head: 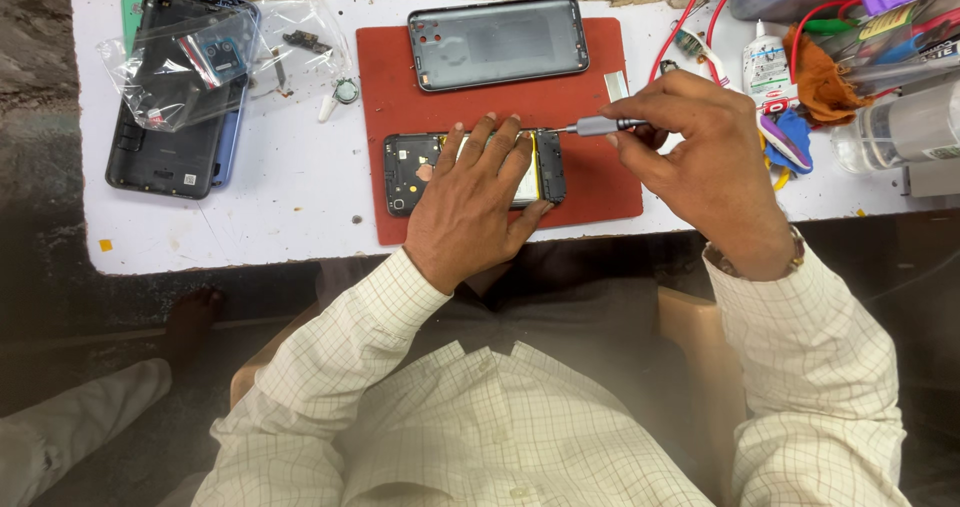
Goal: The person cleans the internals of an opened smartphone with a brush, then uses a screwdriver to unscrew and reposition components, presses the battery, and handles the phone frame and back cover while working at a repair bench.
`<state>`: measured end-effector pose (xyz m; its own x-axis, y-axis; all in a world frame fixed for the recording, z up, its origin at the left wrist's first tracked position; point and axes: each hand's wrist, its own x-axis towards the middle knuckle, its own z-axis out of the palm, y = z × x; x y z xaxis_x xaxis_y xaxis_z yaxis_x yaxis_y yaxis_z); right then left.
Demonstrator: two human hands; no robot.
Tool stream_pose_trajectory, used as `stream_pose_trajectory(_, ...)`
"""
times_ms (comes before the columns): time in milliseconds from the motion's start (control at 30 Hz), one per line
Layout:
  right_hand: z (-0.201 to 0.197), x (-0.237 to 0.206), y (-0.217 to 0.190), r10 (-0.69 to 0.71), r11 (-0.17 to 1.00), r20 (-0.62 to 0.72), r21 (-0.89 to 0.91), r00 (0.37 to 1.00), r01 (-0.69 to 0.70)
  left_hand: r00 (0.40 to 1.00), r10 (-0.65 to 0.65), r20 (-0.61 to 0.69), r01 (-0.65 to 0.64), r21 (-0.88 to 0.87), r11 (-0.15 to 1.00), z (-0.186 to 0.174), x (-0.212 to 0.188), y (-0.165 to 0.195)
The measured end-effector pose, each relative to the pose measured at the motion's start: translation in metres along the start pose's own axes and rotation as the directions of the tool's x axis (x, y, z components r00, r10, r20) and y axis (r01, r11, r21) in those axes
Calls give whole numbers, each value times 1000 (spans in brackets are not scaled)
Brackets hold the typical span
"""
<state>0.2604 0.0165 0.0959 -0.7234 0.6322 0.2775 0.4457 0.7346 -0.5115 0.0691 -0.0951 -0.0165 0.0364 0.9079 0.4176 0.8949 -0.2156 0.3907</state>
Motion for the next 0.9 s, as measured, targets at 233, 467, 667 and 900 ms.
stream_pose_trajectory(233, 1, 7, 3, 16, 999, 52, -34, 998, -15, 1000, 5, 0, -5, 2, 1000, 1, -1, 0)
stream_pose_trajectory(467, -1, 12, 0, 3, 996, 91, -87, 996, 5, 1000, 4, 2, -4, 4, 1000, 2, 0, -1)
stream_pose_trajectory(667, -3, 46, -7, -275, 923, 275, -194, 921, 334, 999, 13, -39, -13, 4, 1000, -1, -2, 1)
stream_pose_trajectory(900, 4, 65, -14, -137, 917, 294, -324, 946, 233, 995, -19, -101, 17, -19, 1000, -6, -2, 4)
